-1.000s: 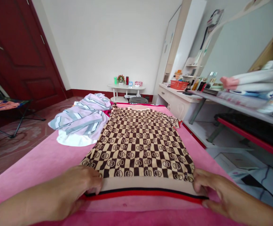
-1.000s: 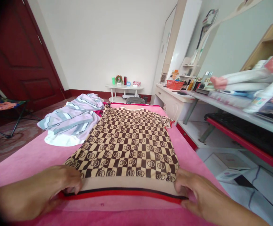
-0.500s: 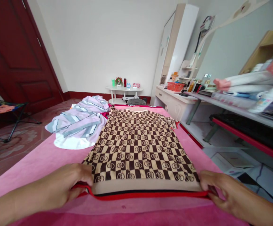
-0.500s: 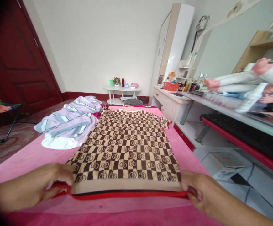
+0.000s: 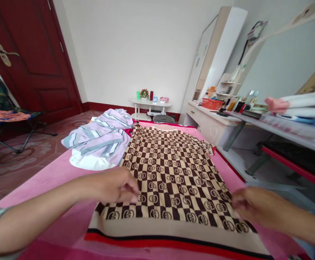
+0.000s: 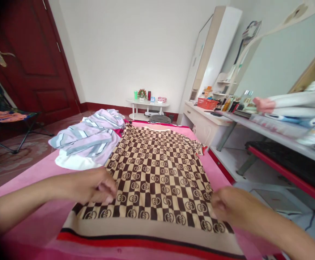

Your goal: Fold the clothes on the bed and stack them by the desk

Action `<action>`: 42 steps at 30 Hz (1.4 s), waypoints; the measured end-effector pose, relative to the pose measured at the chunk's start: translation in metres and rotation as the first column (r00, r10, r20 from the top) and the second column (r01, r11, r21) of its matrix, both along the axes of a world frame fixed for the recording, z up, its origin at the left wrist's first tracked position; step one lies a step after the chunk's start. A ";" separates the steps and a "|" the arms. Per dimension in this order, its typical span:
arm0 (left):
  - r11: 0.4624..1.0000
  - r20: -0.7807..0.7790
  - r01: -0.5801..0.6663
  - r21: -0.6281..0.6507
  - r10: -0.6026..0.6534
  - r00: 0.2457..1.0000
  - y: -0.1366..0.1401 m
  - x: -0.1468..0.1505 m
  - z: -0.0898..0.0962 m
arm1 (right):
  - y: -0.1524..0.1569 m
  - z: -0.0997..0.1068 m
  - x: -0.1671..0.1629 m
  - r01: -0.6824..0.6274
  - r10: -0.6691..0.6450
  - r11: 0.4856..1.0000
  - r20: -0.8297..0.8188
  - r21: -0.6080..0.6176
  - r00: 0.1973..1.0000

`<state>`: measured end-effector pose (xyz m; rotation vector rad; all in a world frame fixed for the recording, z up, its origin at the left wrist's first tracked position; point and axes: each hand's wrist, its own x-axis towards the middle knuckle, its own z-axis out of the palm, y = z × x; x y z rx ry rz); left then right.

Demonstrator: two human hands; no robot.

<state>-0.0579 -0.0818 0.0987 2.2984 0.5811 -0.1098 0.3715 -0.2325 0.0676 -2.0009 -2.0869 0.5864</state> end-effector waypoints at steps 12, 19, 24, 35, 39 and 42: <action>0.714 0.095 -0.363 0.599 0.387 0.917 0.128 0.064 -0.104 | 0.131 -0.075 -0.042 0.063 -0.103 0.980 0.211 0.189 0.972; 0.724 0.089 -0.371 0.582 0.396 0.914 0.127 0.063 -0.105 | 0.179 -0.052 -0.016 0.290 -0.360 0.930 0.403 0.227 0.841; 0.724 0.102 -0.387 0.571 0.405 0.908 0.128 0.063 -0.106 | 0.228 -0.061 -0.043 -0.074 -0.011 0.957 0.293 0.280 0.956; 0.723 0.135 -0.432 0.538 0.433 0.891 0.124 0.063 -0.100 | 0.281 -0.057 -0.092 0.132 -0.249 0.921 0.295 0.365 0.922; 0.725 0.184 -0.451 0.521 0.420 0.889 0.124 0.061 -0.103 | 0.275 -0.074 -0.122 0.064 -0.127 0.968 0.253 0.244 0.959; 0.716 0.279 -0.495 0.493 0.408 0.869 0.126 0.058 -0.107 | 0.277 -0.084 -0.118 0.130 -0.192 0.955 0.222 0.268 0.956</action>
